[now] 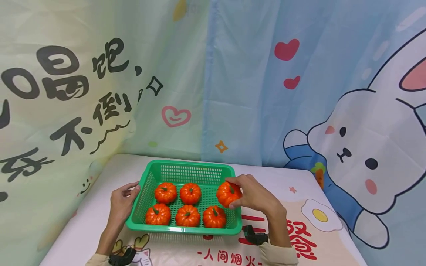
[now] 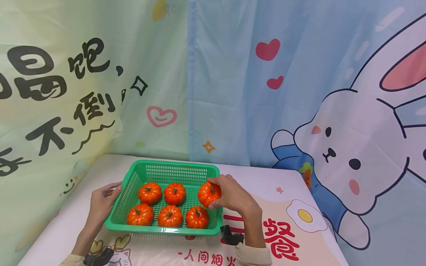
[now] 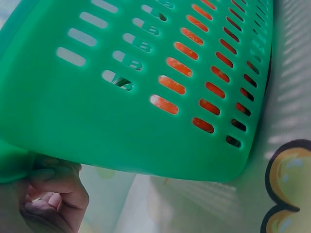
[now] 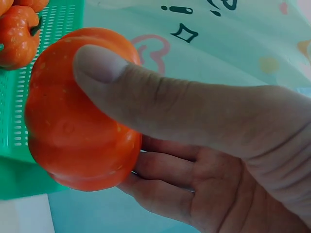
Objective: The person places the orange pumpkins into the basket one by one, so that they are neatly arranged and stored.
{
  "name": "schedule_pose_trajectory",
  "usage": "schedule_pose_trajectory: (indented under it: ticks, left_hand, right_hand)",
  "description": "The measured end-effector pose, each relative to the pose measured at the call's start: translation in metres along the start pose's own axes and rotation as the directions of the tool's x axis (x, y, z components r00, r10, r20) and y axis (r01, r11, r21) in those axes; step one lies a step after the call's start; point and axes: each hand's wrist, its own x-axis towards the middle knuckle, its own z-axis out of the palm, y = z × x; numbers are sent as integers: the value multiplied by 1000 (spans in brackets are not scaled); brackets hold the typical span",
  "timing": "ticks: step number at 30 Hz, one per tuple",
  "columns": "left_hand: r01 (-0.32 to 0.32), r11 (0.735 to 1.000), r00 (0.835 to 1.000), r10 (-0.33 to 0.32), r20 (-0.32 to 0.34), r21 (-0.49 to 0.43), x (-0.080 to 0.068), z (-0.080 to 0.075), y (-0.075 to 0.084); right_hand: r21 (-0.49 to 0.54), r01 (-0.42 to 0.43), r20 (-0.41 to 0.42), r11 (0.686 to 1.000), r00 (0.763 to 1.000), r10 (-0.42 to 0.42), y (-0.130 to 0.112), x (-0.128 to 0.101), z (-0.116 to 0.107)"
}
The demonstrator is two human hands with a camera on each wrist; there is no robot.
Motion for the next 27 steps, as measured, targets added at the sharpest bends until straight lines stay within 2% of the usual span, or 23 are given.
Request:
schedule_pose_trajectory:
  ticks: [4,16,23,27]
  left_hand:
    - [1,1000,1000,-1,7,-6,0,0,1]
    - [6,1000,1000,-6,7,-11,-1,0,1]
    - [13,1000,1000,-13,7,-9,0,0,0]
    - [11,1000,1000,-11,10,-12,-1,0,2]
  right_hand:
    - [-10,-23,4,1000,1000,23,0,7,3]
    - [-30,104,69,994,992,-102,7,35,11]
    - [-60,138,86,989,987,-132,11,48,15]
    - [-42,157,98,987,984,-152,12,52,18]
